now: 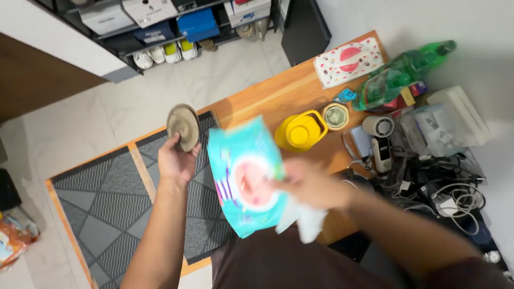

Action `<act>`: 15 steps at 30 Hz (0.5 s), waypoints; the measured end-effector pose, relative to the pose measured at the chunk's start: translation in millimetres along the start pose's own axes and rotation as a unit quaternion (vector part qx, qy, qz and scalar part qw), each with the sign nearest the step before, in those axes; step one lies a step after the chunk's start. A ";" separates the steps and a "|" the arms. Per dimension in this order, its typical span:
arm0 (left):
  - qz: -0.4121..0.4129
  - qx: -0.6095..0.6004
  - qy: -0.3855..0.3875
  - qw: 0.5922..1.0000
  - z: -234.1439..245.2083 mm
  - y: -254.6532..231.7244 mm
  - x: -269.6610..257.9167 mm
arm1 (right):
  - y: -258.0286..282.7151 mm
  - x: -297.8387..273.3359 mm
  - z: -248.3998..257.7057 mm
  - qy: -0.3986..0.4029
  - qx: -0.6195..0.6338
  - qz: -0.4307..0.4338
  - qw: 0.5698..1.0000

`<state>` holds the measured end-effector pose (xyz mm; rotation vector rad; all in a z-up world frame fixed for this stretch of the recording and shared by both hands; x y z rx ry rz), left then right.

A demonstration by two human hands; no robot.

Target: Cleaning placemats and desk items with wet wipes.

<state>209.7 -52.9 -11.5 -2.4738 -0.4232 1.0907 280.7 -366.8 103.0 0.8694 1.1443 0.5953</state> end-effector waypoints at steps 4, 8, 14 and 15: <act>-0.025 -0.008 0.061 0.998 -44.4 2.6 13.2 | 66.3 -45.9 128.0 -0.208 0.093 0.103 0.968; -0.010 0.069 0.065 0.995 -67.0 43.1 51.0 | 85.2 -41.4 213.6 -0.344 0.223 0.245 0.879; -0.017 0.321 -0.018 0.947 -86.4 125.0 131.0 | -125.2 86.0 292.9 -0.526 0.152 0.019 0.837; -0.015 0.322 -0.018 0.946 -94.7 137.4 138.5 | -141.6 95.6 293.3 -0.526 0.153 0.017 0.836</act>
Point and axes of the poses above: each hand's wrist, its own x-axis towards the middle knuckle, its own z-axis out of the back of the hand, y = z × x, the point moved 6 cm from there along x, towards the middle knuckle, and after that the axes turned 12 degrees about -x, right-handed, at the moved point
